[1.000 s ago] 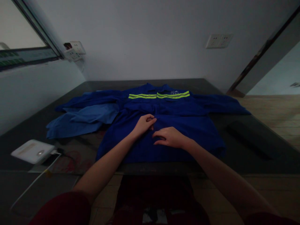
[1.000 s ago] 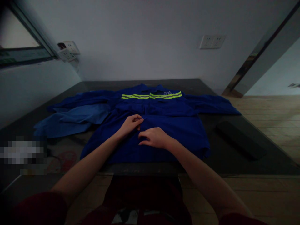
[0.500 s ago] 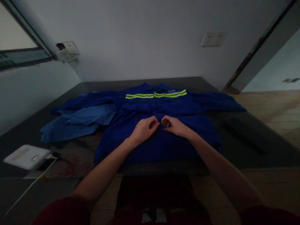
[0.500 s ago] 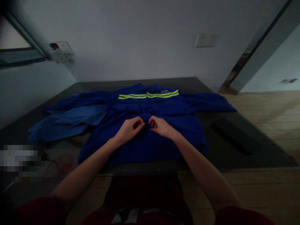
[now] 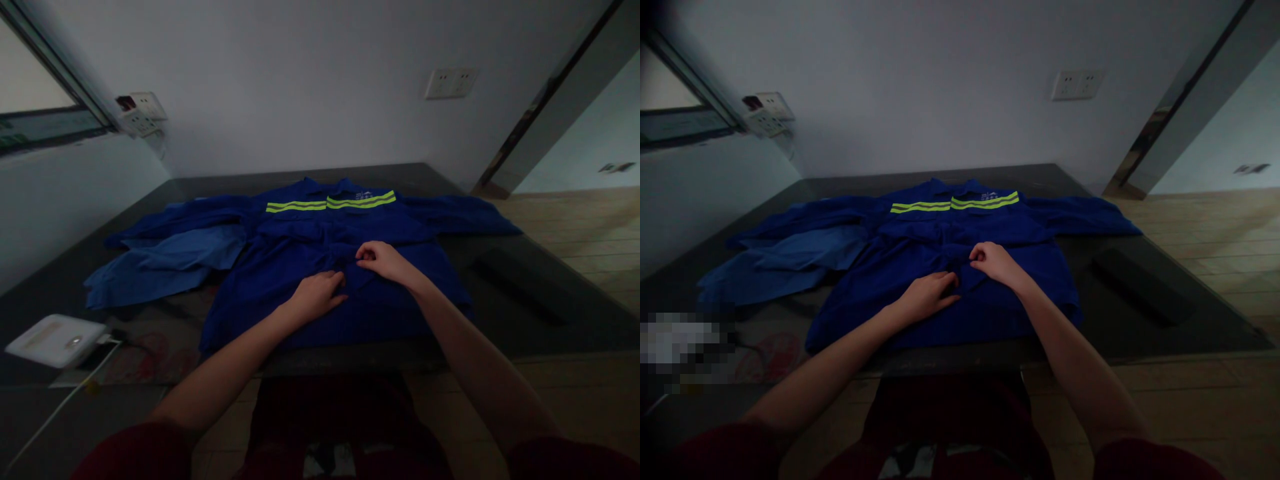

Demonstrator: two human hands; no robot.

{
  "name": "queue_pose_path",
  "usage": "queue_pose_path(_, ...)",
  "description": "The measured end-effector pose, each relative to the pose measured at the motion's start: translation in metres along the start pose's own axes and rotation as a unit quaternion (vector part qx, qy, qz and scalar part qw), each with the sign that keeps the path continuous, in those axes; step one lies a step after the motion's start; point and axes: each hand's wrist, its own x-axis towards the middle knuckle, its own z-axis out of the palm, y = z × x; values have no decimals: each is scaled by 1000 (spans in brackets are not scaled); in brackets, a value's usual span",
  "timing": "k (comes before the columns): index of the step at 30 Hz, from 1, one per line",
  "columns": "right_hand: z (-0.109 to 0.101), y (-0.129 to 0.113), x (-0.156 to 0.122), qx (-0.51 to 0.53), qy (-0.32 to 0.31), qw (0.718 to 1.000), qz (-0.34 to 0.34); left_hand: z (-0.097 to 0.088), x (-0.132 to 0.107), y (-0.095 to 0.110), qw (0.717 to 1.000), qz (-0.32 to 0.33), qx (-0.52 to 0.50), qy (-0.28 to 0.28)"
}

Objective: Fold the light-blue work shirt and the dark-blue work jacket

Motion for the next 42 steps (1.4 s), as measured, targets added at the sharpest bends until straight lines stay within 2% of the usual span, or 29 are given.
queue_pose_path(3, 3, -2, -2, 35, 8, 999, -16, 5, -1, 2, 1000, 8, 2, 22)
queue_pose_path(5, 5, -4, -4, 70, 5, 998, -2, 7, -1, 3, 999, 4, 8, 34)
queue_pose_path(9, 6, -10, -9, 185, -66, 978, 71, 10, -1, 8, 999, -9, 25, 39)
queue_pose_path(12, 4, -12, -11, 257, -103, 958, 80, 10, 0, 10, 999, -16, 20, 33)
queue_pose_path(17, -4, -13, -10, 287, -122, 950, 27, 11, 1, 11, 999, -18, 21, 19)
queue_pose_path(22, -7, -17, -13, 304, -195, 932, -28, 12, 0, 14, 998, -3, 39, 44)
queue_pose_path(24, -7, -18, -13, 307, -202, 929, -38, 12, 0, 15, 999, -4, 26, 48)
queue_pose_path(26, -6, -18, -12, 310, -170, 935, -29, 11, 0, 14, 999, -9, -2, 51)
queue_pose_path(30, 0, -17, -7, 313, -48, 948, -10, 5, 1, 9, 993, -19, -87, 72)
queue_pose_path(33, 4, -21, -7, 285, 45, 956, -49, -2, 2, 5, 985, -23, -146, 91)
queue_pose_path(37, 6, -34, -14, 168, 165, 965, -118, -11, 2, 5, 974, -7, -192, 121)
queue_pose_path(39, 8, -40, -18, 133, 171, 964, -150, -12, 2, 5, 971, -4, -197, 135)
queue_pose_path(42, 12, -45, -20, 159, 114, 968, -157, -12, 1, 4, 967, -5, -201, 158)
